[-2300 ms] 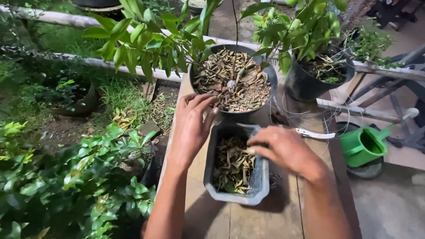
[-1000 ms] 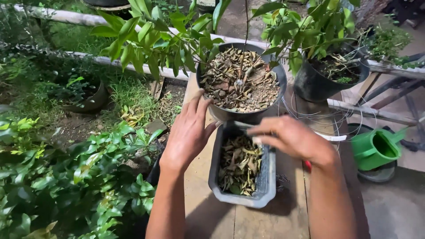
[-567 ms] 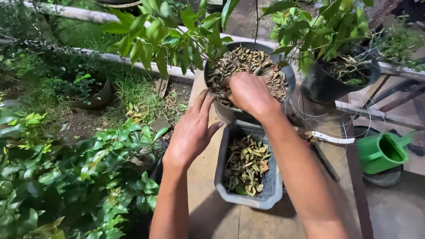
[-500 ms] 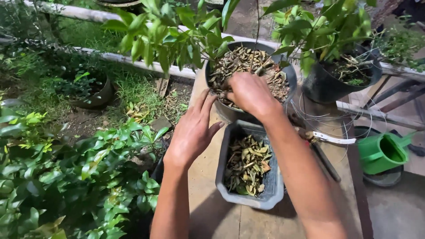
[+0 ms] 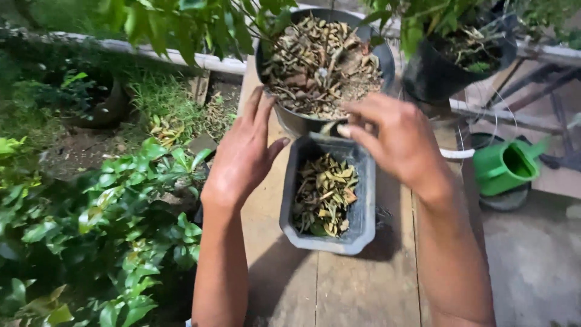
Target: Picking out dried leaves and debris from a potted plant by hand and placing them into a separate container.
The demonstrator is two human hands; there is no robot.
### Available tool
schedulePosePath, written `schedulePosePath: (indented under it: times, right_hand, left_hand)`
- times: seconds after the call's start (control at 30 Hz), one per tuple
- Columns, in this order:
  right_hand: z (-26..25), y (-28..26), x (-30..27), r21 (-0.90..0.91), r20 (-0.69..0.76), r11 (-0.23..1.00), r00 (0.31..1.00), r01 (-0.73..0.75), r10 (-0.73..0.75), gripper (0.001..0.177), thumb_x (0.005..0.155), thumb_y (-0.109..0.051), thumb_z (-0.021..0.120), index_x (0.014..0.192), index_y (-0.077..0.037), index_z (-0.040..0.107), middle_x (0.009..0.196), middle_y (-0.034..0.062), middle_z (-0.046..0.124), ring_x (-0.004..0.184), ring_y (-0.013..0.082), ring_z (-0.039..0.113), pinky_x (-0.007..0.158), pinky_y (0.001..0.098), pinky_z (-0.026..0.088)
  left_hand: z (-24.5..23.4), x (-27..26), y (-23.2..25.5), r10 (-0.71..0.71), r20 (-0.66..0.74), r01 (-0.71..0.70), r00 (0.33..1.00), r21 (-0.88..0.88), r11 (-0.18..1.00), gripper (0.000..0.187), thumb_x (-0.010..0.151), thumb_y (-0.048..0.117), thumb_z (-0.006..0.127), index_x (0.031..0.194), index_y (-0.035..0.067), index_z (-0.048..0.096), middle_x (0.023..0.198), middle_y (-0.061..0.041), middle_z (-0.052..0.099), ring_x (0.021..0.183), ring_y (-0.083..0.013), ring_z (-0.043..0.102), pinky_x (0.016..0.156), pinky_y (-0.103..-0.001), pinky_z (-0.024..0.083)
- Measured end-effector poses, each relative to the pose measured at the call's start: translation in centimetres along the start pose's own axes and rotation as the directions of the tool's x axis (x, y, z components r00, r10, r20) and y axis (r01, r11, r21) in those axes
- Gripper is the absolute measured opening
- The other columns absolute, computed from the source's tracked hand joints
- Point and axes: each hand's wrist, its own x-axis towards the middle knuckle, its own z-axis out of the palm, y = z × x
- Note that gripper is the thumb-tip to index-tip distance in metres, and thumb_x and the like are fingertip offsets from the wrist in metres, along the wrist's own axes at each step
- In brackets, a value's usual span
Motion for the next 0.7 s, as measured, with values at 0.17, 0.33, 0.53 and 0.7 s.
schedulePosePath:
  times: [0.17, 0.33, 0.53, 0.7]
  right_hand:
    - [1.3, -3.2, -3.2, -0.062, 0.508, 0.998, 0.860, -0.014, 0.043, 0.015, 0.087, -0.011, 0.070, 0.100, -0.012, 0.078, 0.089, 0.0135, 0.076, 0.088, 0.0348, 0.073, 0.084, 0.0461, 0.058]
    - [7.7, -1.6, -5.4, -0.213, 0.822, 0.959, 0.564, 0.187, 0.073, 0.004, 0.086, -0.009, 0.073, 0.086, -0.009, 0.077, 0.080, 0.0141, 0.078, 0.083, 0.0350, 0.077, 0.081, 0.0501, 0.058]
    - [11.2, -2.1, -6.9, -0.267, 0.829, 0.935, 0.550, 0.234, 0.099, 0.015, 0.084, -0.004, 0.069, 0.071, -0.009, 0.073, 0.073, 0.0149, 0.075, 0.070, 0.0370, 0.075, 0.062, 0.0503, 0.056]
    - [10.7, -2.2, -6.7, -0.215, 0.831, 0.946, 0.554, 0.241, 0.048, 0.017, 0.086, 0.003, 0.063, 0.074, -0.004, 0.074, 0.075, 0.0199, 0.075, 0.070, 0.0398, 0.075, 0.065, 0.0528, 0.058]
  left_hand:
    - [0.3, -0.1, 0.2, -0.008, -0.001, 0.008, 1.000, 0.004, 1.000, 0.067, 0.092, 0.018, 0.072, 0.147, 0.001, 0.037, 0.156, -0.030, 0.032, 0.099, -0.0623, 0.061, 0.080, -0.069, 0.054]
    - [1.1, -0.2, -0.4, -0.059, 0.038, 0.057, 0.998, 0.054, 0.997, 0.075, 0.094, 0.026, 0.072, 0.153, 0.007, 0.028, 0.149, -0.029, 0.037, 0.099, -0.0600, 0.062, 0.082, -0.066, 0.055]
    - [1.6, -0.3, -0.8, -0.104, 0.159, 0.108, 0.982, -0.017, 0.994, 0.086, 0.098, 0.025, 0.067, 0.160, 0.009, 0.011, 0.123, -0.032, 0.059, 0.102, -0.0570, 0.065, 0.086, -0.064, 0.053]
    - [0.7, 0.0, -0.2, -0.124, 0.199, 0.129, 0.972, -0.015, 0.992, 0.084, 0.099, 0.026, 0.063, 0.161, 0.009, 0.009, 0.119, -0.034, 0.062, 0.104, -0.0559, 0.065, 0.088, -0.064, 0.052]
